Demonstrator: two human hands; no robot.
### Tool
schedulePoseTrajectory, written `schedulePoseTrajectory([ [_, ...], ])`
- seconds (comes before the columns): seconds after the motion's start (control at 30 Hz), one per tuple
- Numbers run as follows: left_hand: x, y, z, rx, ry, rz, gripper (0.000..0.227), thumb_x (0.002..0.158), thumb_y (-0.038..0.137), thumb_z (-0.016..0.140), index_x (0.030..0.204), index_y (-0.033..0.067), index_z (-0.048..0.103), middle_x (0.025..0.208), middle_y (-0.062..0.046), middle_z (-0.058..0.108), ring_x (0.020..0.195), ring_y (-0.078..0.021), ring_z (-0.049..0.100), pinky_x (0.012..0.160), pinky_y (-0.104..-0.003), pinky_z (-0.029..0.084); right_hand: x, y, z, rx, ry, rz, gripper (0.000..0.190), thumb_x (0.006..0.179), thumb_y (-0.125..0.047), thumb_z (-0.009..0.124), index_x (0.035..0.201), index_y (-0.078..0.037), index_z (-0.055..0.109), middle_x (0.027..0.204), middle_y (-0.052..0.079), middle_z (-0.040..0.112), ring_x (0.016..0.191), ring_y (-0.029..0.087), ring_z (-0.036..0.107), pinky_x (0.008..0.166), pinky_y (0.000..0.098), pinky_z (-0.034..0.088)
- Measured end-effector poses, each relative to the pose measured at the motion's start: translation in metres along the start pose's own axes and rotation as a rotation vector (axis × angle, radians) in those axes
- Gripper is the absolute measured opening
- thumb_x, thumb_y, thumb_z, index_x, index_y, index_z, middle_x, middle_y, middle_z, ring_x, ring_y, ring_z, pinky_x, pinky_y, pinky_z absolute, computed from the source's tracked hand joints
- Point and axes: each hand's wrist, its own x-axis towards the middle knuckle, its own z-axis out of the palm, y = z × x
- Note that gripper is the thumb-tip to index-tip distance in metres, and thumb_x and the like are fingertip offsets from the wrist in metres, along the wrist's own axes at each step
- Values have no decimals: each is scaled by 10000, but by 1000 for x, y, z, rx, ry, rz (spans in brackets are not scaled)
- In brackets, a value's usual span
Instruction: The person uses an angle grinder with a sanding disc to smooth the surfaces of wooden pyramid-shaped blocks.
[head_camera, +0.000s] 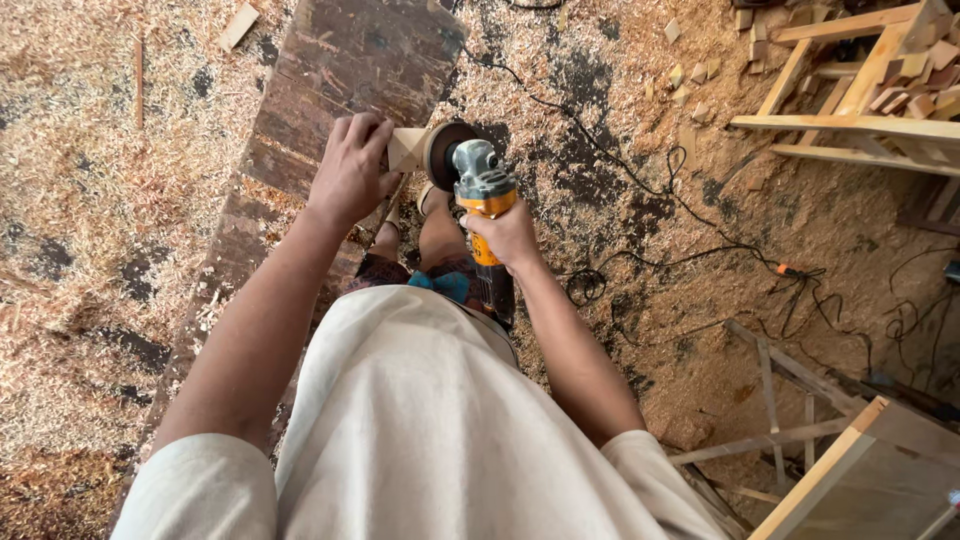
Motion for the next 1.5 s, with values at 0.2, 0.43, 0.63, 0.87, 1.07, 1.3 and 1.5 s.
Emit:
schedulePoseTrajectory([
  [0.2,-1,-2,-1,-45,-51,-47,707,743,139,855,1380,-30,599,1319,-171,538,1258,-368,477,1130,-449,417,8,3,14,-28,18,-43,199,734,-106,797,922,-56,757,823,58,764,683,157,726,642,319,595],
  [0.43,-3,-2,-1,-48,-4,-22,673,740,123,866,1355,-16,631,1331,-152,551,1262,-359,485,1120,-434,435,7,-3,21,-148,31,-21,183,736,-150,805,894,-77,748,800,46,763,676,151,735,631,316,599],
  [0.63,-1,-1,0,-34,-12,-38,672,738,114,885,1349,-15,638,1331,-148,552,1261,-354,483,1123,-430,429,11,8,17,-146,66,-28,208,727,-162,802,911,-85,741,812,40,760,686,141,736,631,313,603],
  [0.87,1,0,4,2,-44,-66,673,760,110,878,1370,-26,629,1352,-151,548,1268,-341,477,1143,-426,420,10,21,4,-148,107,75,219,727,-163,787,923,-83,735,787,57,738,649,149,712,599,323,608],
  [1.07,-2,2,0,-38,-20,-54,691,728,99,891,1358,-27,637,1332,-154,554,1262,-355,489,1124,-438,430,9,13,18,-114,47,5,212,729,-179,801,902,-78,732,792,50,745,654,145,723,616,321,616],
  [1.3,-1,0,4,-39,5,-36,659,745,74,871,1357,-17,645,1338,-148,559,1262,-352,501,1125,-435,437,15,8,23,-148,50,48,203,736,-193,803,894,-88,731,786,45,745,658,145,725,619,311,618],
  [1.5,0,-2,3,-40,-32,-53,673,743,107,884,1356,-24,638,1315,-154,557,1242,-361,498,1120,-442,428,24,13,13,-47,165,135,241,702,-151,803,923,-67,752,796,48,756,647,152,721,619,315,600],
])
